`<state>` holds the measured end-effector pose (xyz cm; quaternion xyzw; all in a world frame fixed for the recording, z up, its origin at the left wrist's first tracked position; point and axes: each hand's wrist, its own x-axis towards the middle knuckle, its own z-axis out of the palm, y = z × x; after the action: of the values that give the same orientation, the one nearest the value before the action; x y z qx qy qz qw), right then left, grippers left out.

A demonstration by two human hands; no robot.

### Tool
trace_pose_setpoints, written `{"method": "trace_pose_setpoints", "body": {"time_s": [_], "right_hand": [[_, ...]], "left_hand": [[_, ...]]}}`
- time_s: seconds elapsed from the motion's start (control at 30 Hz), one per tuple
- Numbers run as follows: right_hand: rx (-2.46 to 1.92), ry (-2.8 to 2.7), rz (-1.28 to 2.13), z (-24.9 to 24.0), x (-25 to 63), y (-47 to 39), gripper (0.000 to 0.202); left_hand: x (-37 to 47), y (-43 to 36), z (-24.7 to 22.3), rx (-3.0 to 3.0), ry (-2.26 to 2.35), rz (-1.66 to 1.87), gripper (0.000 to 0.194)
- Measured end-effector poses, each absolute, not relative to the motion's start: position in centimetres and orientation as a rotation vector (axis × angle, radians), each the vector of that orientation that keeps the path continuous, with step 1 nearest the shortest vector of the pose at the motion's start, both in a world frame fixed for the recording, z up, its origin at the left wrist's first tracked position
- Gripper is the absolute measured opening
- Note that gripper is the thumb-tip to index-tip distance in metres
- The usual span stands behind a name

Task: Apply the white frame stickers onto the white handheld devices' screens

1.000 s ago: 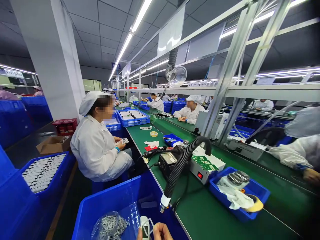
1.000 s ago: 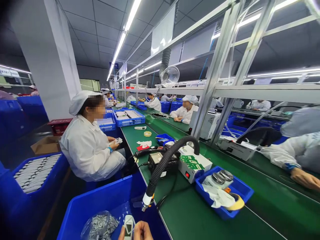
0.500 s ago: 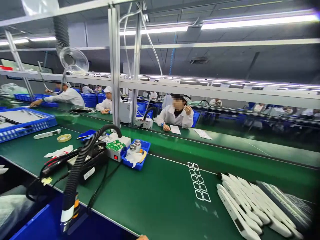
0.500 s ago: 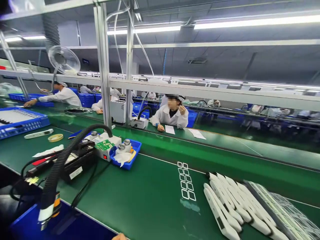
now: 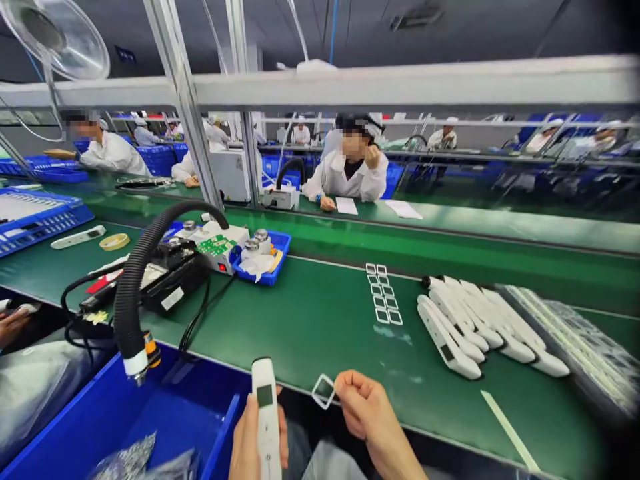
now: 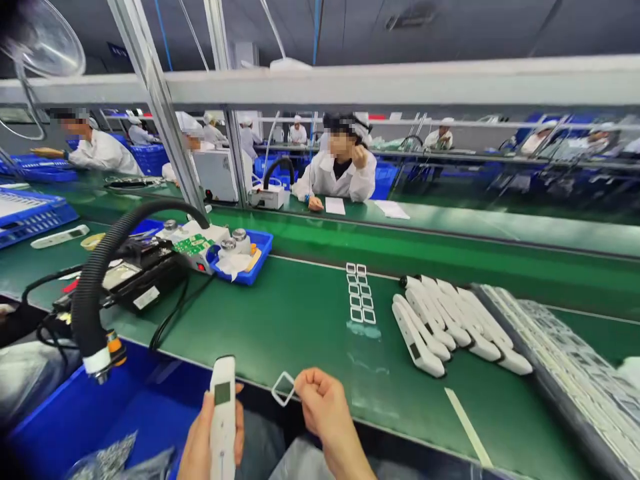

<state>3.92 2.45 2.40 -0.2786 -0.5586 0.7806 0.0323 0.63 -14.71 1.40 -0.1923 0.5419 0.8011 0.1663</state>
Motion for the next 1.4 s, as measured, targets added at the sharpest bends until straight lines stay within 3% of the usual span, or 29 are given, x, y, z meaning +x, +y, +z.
{"method": "trace_pose_setpoints", "body": {"time_s": [0.13,0.47,0.9,1.27,1.4], "right_hand": [[-0.923,-1.723,2.503,3.2,4.6,2.6,0.031],[-0.974,-1.903,2.589,2.8,6.7,2.2,0.019],[-1.045,-2.046,2.597,1.3,7.3,2.8,0.013],[-1.012,-2.043,2.597,1.4,7.2,2.8,0.014],[-0.851,-2.13,2.506,2.6,7.7,2.7,0.024]], "left_hand": [[0.9,-14.7,1.4,-0.312,1.407,2.221,0.059],[2.9,-15.3,1.3,-0.347,1.38,2.079,0.054],[4.5,-15.2,1.7,-0.437,1.331,2.013,0.06],[4.5,-15.3,1.7,-0.453,1.311,1.999,0.057],[4.5,-15.3,1.3,-0.422,1.325,1.958,0.06]]}}
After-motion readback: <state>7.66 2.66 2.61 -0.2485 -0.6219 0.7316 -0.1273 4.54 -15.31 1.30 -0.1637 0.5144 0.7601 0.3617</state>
